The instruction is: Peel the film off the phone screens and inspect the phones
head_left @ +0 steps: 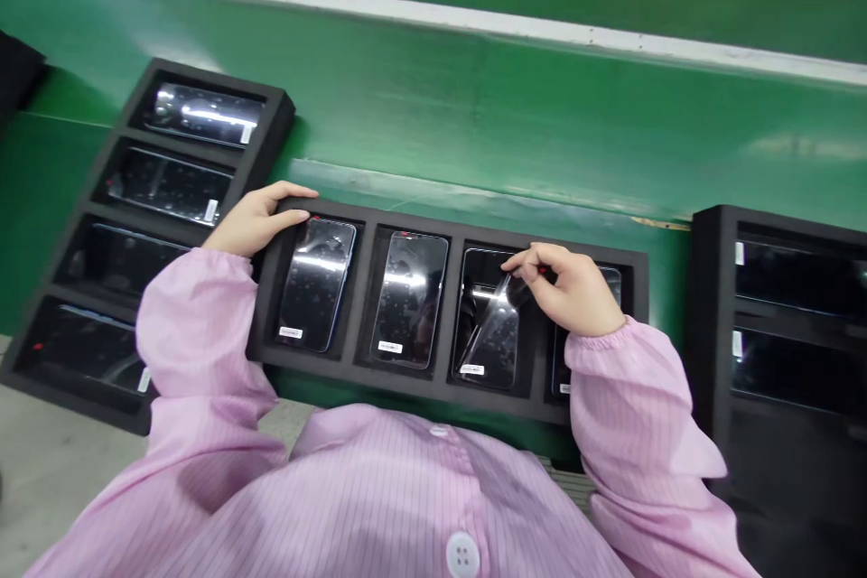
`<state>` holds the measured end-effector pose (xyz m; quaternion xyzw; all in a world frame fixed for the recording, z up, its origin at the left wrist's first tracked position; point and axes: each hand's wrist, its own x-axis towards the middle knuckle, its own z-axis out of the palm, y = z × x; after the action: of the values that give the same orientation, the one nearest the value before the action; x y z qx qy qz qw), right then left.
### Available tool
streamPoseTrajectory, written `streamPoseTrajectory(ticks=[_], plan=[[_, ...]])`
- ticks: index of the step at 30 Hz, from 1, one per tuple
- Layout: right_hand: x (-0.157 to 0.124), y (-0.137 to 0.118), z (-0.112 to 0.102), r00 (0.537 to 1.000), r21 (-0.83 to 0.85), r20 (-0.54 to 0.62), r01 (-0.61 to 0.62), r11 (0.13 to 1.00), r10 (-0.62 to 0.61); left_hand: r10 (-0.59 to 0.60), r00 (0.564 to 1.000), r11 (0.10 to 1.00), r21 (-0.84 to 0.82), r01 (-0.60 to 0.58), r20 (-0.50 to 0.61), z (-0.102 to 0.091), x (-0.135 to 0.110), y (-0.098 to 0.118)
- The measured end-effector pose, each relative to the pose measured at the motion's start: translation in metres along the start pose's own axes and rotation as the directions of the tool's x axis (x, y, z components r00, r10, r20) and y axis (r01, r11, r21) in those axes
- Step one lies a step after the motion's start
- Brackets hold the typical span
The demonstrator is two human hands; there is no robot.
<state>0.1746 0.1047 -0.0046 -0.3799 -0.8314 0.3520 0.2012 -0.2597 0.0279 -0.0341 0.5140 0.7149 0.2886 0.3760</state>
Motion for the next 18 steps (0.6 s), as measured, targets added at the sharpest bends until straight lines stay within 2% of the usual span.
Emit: streamPoseTrajectory(ticks=[7,18], plan=[[0.0010,0.0022,-0.0007,1.000,0.031,0.014,-0.021,0.999,0.021,0.083,0.997,0.994,0.067,-0.082,-0.003,0.0001,0.0013,-0.0025],[0.0003,0.0058,-0.0032,0.997,0.148,0.037,-0.068,0.987,0.063,0.067,0.998,0.996,0.061,-0.067,0.001,-0.0005,0.0005,0.0007]])
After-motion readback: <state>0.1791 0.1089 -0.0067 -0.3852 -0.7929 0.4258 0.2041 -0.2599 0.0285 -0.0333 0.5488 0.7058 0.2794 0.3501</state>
